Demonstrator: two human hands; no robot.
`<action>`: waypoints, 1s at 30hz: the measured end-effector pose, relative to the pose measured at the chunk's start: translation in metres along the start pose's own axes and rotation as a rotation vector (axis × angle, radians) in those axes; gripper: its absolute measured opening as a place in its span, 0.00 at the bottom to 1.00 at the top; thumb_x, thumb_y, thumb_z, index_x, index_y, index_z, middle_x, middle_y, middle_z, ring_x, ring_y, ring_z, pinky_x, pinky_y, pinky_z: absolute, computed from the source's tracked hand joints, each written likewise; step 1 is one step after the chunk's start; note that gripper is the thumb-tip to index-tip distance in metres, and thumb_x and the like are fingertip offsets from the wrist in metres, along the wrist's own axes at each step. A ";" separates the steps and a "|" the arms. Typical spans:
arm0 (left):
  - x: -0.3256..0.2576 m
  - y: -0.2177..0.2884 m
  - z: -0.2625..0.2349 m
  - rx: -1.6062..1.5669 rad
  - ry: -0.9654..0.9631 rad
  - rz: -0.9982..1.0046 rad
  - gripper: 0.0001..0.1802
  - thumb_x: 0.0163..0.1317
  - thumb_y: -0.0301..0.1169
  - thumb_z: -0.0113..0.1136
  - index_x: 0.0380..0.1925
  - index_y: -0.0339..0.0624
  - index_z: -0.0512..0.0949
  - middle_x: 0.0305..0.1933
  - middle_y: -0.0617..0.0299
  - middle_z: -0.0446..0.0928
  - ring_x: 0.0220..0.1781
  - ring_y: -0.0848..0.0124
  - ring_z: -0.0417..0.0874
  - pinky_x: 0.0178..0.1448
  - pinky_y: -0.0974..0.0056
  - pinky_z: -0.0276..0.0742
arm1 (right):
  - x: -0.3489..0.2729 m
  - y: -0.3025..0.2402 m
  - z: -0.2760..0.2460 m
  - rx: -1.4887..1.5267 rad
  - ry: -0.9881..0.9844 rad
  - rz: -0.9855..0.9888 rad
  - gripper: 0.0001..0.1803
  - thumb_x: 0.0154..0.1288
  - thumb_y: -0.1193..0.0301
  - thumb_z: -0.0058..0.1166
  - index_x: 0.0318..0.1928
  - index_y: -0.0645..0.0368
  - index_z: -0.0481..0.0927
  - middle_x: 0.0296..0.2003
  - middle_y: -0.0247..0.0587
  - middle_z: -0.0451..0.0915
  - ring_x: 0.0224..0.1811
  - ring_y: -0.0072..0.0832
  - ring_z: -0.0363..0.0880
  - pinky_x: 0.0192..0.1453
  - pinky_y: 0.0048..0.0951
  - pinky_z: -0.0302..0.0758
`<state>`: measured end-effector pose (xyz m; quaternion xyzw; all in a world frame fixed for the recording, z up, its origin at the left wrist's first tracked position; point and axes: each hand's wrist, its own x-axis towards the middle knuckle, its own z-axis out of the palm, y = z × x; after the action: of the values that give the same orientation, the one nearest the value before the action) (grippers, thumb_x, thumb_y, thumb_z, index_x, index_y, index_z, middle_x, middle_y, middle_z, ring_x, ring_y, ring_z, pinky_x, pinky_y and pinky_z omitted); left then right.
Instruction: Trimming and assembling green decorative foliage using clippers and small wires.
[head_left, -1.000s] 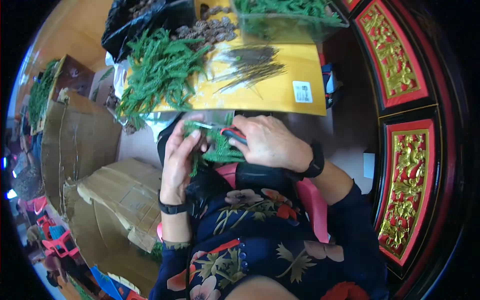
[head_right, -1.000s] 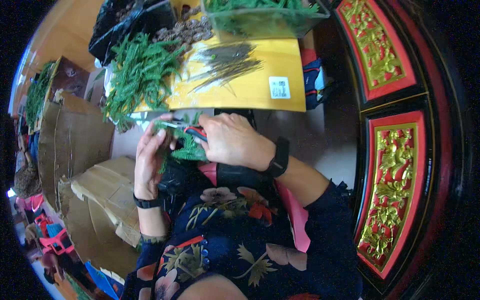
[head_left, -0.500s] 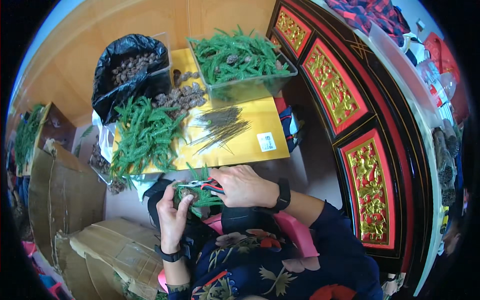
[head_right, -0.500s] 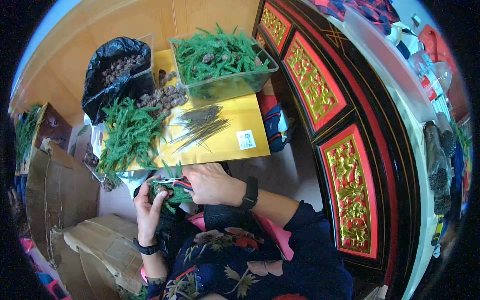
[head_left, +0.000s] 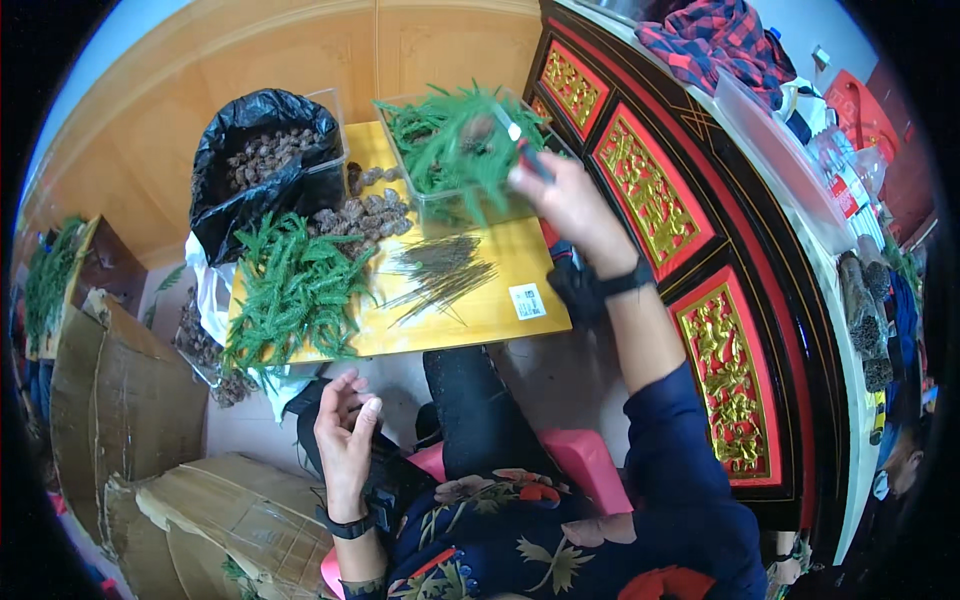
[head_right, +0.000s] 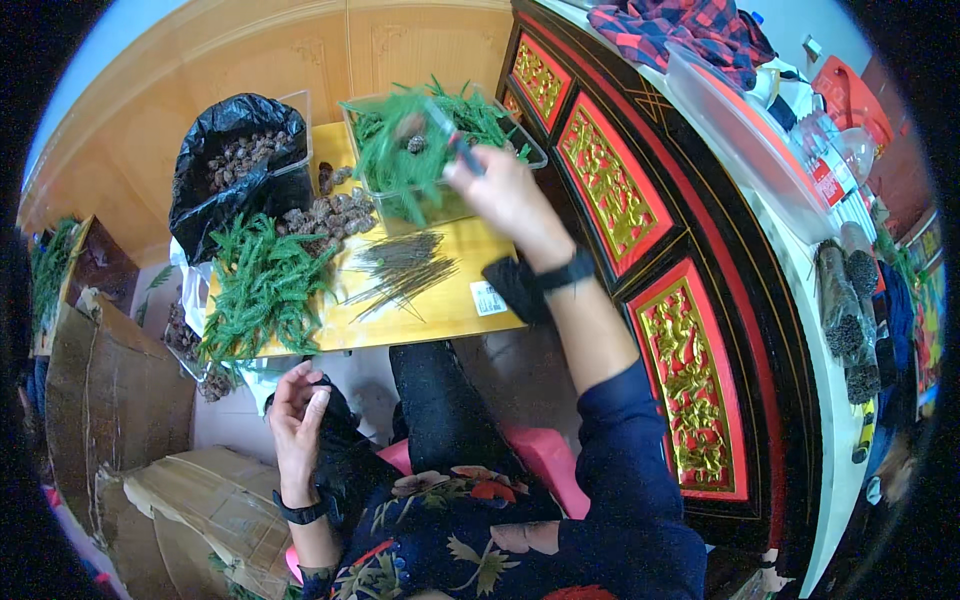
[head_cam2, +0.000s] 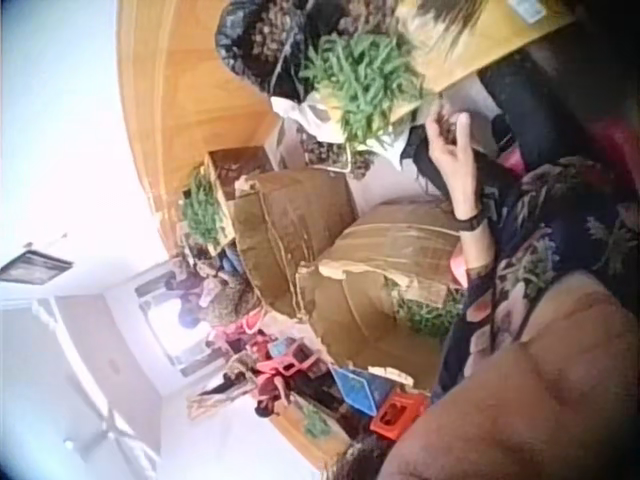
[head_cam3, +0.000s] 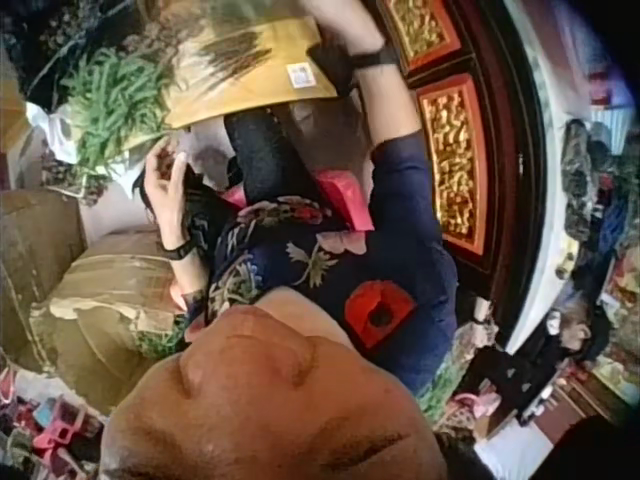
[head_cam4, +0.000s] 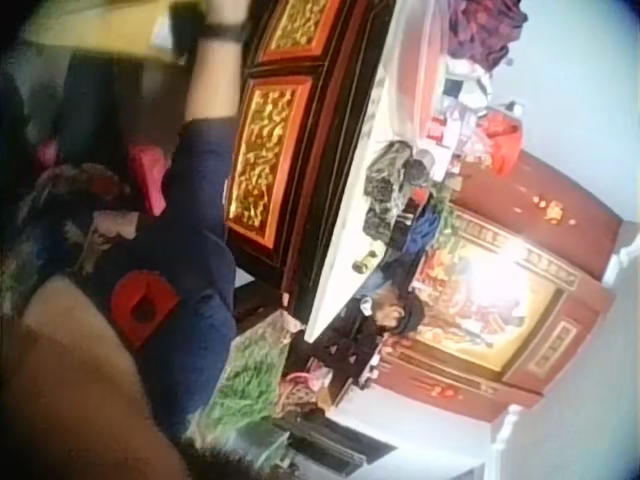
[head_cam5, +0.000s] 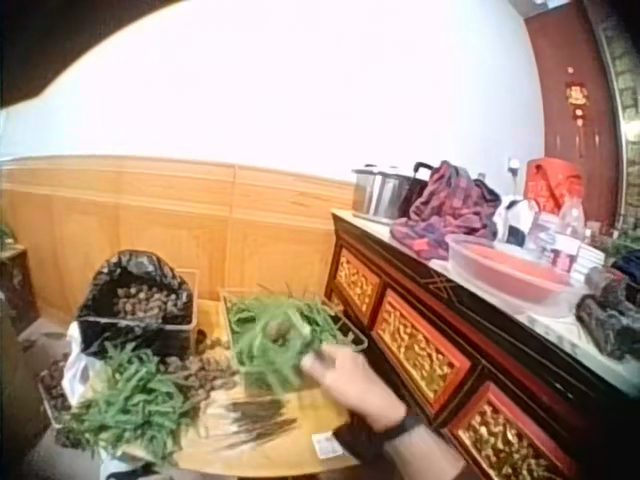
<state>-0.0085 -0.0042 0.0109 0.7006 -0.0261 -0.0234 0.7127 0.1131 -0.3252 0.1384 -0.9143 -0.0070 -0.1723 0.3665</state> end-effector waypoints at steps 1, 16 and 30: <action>0.000 -0.002 -0.002 0.013 -0.001 0.004 0.22 0.59 0.24 0.61 0.54 0.34 0.69 0.48 0.59 0.76 0.44 0.76 0.75 0.51 0.70 0.72 | 0.022 0.005 -0.004 0.082 0.016 0.076 0.14 0.63 0.61 0.55 0.28 0.57 0.72 0.20 0.32 0.70 0.20 0.22 0.69 0.24 0.28 0.64; -0.002 -0.001 -0.004 -0.002 -0.026 -0.028 0.20 0.59 0.25 0.61 0.51 0.35 0.72 0.46 0.60 0.76 0.42 0.77 0.75 0.48 0.71 0.72 | 0.142 0.057 -0.013 0.123 -0.004 0.585 0.18 0.62 0.56 0.55 0.26 0.53 0.68 0.16 0.29 0.64 0.13 0.24 0.62 0.17 0.28 0.58; 0.008 -0.016 0.009 -0.019 -0.119 -0.118 0.18 0.60 0.26 0.61 0.50 0.35 0.73 0.44 0.64 0.76 0.41 0.79 0.74 0.47 0.73 0.72 | -0.086 0.101 0.070 -0.228 -0.023 0.255 0.30 0.51 0.51 0.65 0.47 0.63 0.78 0.30 0.43 0.78 0.35 0.34 0.78 0.42 0.31 0.73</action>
<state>-0.0007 -0.0140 -0.0050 0.6915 -0.0267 -0.1072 0.7138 0.0677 -0.3426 -0.0039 -0.9453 0.1247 -0.1135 0.2792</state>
